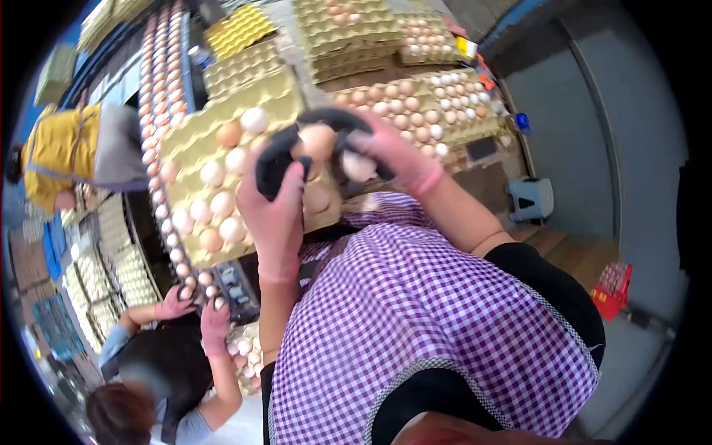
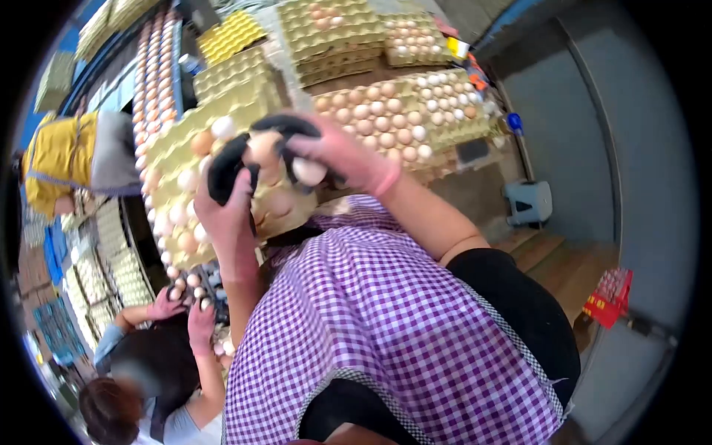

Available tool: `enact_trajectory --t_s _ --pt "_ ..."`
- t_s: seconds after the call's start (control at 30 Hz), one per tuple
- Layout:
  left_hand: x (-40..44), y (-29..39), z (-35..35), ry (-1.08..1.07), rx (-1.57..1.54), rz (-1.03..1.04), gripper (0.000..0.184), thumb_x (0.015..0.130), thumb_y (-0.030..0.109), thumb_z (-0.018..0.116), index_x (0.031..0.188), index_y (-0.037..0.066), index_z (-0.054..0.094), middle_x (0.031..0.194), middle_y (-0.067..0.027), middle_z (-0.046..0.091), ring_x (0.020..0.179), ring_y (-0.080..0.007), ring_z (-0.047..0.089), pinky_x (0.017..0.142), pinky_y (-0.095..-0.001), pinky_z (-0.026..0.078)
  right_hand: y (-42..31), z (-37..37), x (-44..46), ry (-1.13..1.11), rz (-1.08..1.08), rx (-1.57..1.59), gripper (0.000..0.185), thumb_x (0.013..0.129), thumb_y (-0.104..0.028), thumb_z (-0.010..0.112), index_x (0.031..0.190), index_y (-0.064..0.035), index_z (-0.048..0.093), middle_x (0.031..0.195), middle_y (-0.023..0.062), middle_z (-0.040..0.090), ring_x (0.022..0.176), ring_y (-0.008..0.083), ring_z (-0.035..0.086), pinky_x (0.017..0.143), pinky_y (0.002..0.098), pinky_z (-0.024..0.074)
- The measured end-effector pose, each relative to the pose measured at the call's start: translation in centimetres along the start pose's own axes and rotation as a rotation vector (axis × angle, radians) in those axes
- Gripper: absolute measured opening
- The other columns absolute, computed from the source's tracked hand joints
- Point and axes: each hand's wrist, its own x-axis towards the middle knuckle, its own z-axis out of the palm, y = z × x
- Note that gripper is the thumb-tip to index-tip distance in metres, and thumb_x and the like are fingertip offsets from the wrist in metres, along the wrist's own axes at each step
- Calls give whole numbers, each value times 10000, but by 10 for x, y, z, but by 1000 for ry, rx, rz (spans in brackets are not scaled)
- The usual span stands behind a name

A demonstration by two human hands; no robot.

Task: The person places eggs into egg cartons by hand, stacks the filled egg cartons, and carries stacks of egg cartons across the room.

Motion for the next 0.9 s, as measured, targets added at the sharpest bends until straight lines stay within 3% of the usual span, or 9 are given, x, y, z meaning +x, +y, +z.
enact_trajectory --t_s 0.07,0.13,0.3,0.43,0.53,0.57,0.67,0.77,0.9 --pt "-10 -9 19 -77 327 101 453 845 17 707 1288 -18 616 1251 -111 666 1160 -230 630 1024 -340 478 9 -31 -19 -31 139 24 426 915 -210 674 1278 8 631 1176 51 685 1015 110 624 939 268 484" --pt "-29 2 13 -126 491 197 611 803 40 719 1384 -20 540 1420 -157 564 1336 -314 516 1131 -394 382 28 -61 -37 154 180 -51 438 879 -183 726 1266 7 650 1138 41 696 1022 111 633 909 275 512" --pt "-42 -17 -35 269 889 236 526 933 122 568 1431 -29 495 1479 -191 496 1412 -368 399 1193 -483 251 105 -231 -44 632 201 -1006 476 855 -347 713 1244 -74 682 1224 157 686 1114 294 670 969 395 521" --pt "-47 -57 -68 416 1182 81 546 1038 253 498 1515 8 395 1505 -210 458 1435 -387 343 1187 -513 239 163 -302 -36 591 313 -1419 412 870 -376 677 1201 -132 691 1136 145 704 1079 347 662 947 458 519" --pt "-44 -74 -76 438 1218 122 542 1054 282 451 1514 2 394 1501 -216 462 1426 -401 349 1184 -526 237 162 -317 -20 554 344 -1227 403 877 -367 680 1185 -108 689 1091 163 707 1058 345 668 929 453 523" --pt "-42 -75 -69 454 1285 122 540 1060 312 421 1495 -6 422 1489 -222 472 1414 -406 357 1191 -526 217 163 -325 -12 652 119 -1145 368 880 -333 680 1149 -82 691 1063 179 702 1031 361 665 919 453 521" --pt "-36 -69 -55 482 1224 142 535 1057 332 421 1466 -10 462 1479 -224 479 1403 -401 368 1201 -522 194 170 -339 15 712 -30 -1200 322 914 -279 648 1136 -48 678 1179 197 658 1064 385 631 917 447 512" --pt "-38 -75 -63 539 1332 149 539 1051 358 406 1443 -2 490 1453 -217 509 1402 -424 355 1208 -553 152 220 -346 20 347 132 -1487 416 974 -303 536 1345 -121 585 1402 181 543 1323 401 468 1136 552 327" --pt "-33 -68 -53 545 1359 106 545 1015 328 408 1430 -16 488 1476 -195 500 1443 -422 326 1231 -576 108 199 -317 37 428 255 -1644 463 978 -332 535 1370 -89 561 1421 171 542 1368 366 442 1163 548 295"
